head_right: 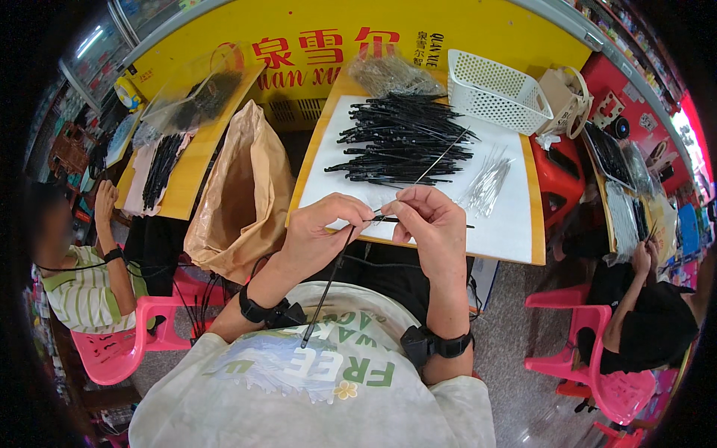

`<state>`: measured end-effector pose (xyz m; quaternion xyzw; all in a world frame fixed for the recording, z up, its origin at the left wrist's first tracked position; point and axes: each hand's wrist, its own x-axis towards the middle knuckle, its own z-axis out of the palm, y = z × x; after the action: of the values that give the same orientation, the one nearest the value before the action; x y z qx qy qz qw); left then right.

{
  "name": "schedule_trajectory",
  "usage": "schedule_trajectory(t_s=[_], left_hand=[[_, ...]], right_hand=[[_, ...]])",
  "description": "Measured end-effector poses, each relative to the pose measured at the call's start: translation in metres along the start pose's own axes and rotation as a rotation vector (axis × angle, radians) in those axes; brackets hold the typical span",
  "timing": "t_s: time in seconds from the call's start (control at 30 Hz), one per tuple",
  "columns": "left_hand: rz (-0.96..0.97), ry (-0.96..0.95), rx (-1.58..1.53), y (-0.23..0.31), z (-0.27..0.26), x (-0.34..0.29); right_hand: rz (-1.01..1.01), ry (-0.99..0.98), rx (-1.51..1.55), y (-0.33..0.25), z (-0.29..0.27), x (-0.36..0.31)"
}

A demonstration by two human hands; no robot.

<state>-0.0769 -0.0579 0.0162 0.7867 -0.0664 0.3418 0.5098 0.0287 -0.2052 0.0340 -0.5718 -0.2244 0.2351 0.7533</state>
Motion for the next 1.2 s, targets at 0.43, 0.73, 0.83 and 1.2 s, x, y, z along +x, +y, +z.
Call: schedule_trajectory(t_s=[0.43,0.73,0.83,1.2], left_hand=[[0.053,-0.018,0.067,-0.002,0.002,-0.001],[-0.346,0.031,-0.167,-0.006,0.004,-0.003],[-0.457,0.004,-0.37,-0.003,0.0,0.001],[-0.725,-0.11,-0.835,-0.02,-0.009,-0.003]], right_hand=[[-0.014,0.009,-0.012,0.004,-0.003,0.001],[-0.158,0.159,0.043,0.007,0.015,-0.001],[-0.173,0.184,0.097,0.012,0.016,0.001],[-0.086,-0.079,0.175,0.021,0.001,0.006]])
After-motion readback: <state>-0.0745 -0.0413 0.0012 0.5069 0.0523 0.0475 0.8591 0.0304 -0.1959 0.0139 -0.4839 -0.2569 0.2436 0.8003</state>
